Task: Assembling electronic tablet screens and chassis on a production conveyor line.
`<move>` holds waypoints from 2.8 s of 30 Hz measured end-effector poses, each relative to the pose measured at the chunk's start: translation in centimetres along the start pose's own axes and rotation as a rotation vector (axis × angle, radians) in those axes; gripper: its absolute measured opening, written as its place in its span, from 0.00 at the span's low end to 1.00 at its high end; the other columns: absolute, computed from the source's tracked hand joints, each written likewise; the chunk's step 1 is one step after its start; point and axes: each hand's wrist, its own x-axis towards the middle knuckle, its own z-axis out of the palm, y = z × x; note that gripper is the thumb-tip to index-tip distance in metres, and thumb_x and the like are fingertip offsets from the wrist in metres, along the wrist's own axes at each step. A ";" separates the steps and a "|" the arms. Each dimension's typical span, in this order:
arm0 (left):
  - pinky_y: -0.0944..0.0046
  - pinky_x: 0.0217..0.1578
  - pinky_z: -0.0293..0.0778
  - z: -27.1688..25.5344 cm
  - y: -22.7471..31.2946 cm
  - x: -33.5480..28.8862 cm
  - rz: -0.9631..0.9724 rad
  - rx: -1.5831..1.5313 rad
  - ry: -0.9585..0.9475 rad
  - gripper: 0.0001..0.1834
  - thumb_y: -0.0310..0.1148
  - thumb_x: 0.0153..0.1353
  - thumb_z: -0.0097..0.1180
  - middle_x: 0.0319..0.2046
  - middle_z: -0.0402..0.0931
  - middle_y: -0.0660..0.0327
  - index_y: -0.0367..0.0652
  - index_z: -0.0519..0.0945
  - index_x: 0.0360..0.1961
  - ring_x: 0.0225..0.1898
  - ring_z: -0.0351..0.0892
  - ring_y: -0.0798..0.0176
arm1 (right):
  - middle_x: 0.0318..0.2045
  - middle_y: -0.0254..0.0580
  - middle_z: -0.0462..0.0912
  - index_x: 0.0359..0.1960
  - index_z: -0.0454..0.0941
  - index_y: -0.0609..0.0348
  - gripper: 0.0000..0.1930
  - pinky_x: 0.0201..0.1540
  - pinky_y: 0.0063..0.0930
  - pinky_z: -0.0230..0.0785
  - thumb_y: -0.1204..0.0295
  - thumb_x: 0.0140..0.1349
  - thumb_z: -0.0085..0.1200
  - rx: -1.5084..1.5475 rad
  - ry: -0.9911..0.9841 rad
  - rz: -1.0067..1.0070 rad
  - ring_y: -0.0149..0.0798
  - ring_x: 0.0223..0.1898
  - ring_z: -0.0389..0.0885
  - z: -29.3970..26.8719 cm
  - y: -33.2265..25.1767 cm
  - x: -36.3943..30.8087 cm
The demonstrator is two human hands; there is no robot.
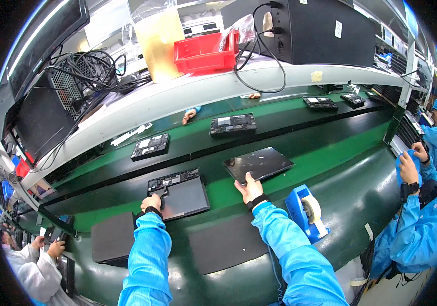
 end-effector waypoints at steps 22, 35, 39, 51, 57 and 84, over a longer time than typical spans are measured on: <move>0.56 0.48 0.71 5.6 -4.3 7.7 0.058 -0.610 -0.308 0.31 0.51 0.64 0.42 0.46 0.78 0.48 0.27 0.77 0.47 0.48 0.77 0.54 | 0.37 0.61 0.81 0.43 0.66 0.72 0.24 0.46 0.40 0.72 0.61 0.58 0.57 -1.340 -0.187 -0.067 0.55 0.43 0.80 5.7 9.4 0.7; 0.63 0.37 0.72 -6.9 -2.5 -14.5 0.269 -0.958 -0.716 0.20 0.38 0.59 0.48 0.33 0.80 0.55 0.28 0.78 0.38 0.33 0.77 0.63 | 0.40 0.58 0.79 0.48 0.67 0.70 0.21 0.48 0.35 0.70 0.66 0.59 0.55 -1.254 -0.125 -0.558 0.47 0.44 0.79 1.2 -2.9 -13.3; 0.65 0.44 0.71 -9.1 -10.2 -21.8 0.247 -1.014 -0.742 0.22 0.34 0.59 0.48 0.44 0.75 0.52 0.27 0.69 0.49 0.43 0.75 0.62 | 0.42 0.52 0.77 0.48 0.67 0.70 0.19 0.51 0.32 0.67 0.70 0.59 0.54 -1.134 -0.120 -0.494 0.40 0.47 0.76 -4.8 -3.2 -23.6; 0.59 0.59 0.59 -10.9 -21.6 -22.7 0.703 -0.556 -0.659 0.34 0.17 0.48 0.41 0.53 0.63 0.51 0.37 0.64 0.62 0.57 0.62 0.52 | 0.39 0.46 0.80 0.62 0.55 0.67 0.25 0.47 0.23 0.69 0.79 0.64 0.46 -0.774 0.018 -0.148 0.31 0.42 0.78 -11.4 -1.5 -32.1; 0.41 0.65 0.47 -15.4 -21.7 -24.0 1.270 0.115 -0.621 0.43 0.22 0.41 0.61 0.66 0.48 0.46 0.55 0.66 0.64 0.68 0.42 0.33 | 0.37 0.42 0.80 0.64 0.58 0.63 0.26 0.45 0.20 0.67 0.80 0.63 0.45 -0.722 -0.077 -0.047 0.29 0.40 0.77 -8.0 -5.1 -32.3; 0.69 0.41 0.72 -9.1 -20.1 -19.1 0.464 -0.678 -0.583 0.11 0.26 0.63 0.53 0.41 0.76 0.58 0.35 0.77 0.46 0.39 0.75 0.69 | 0.43 0.38 0.77 0.50 0.69 0.68 0.14 0.48 0.23 0.67 0.75 0.65 0.49 -0.988 -0.306 -0.153 0.28 0.43 0.73 -5.8 -3.9 -21.9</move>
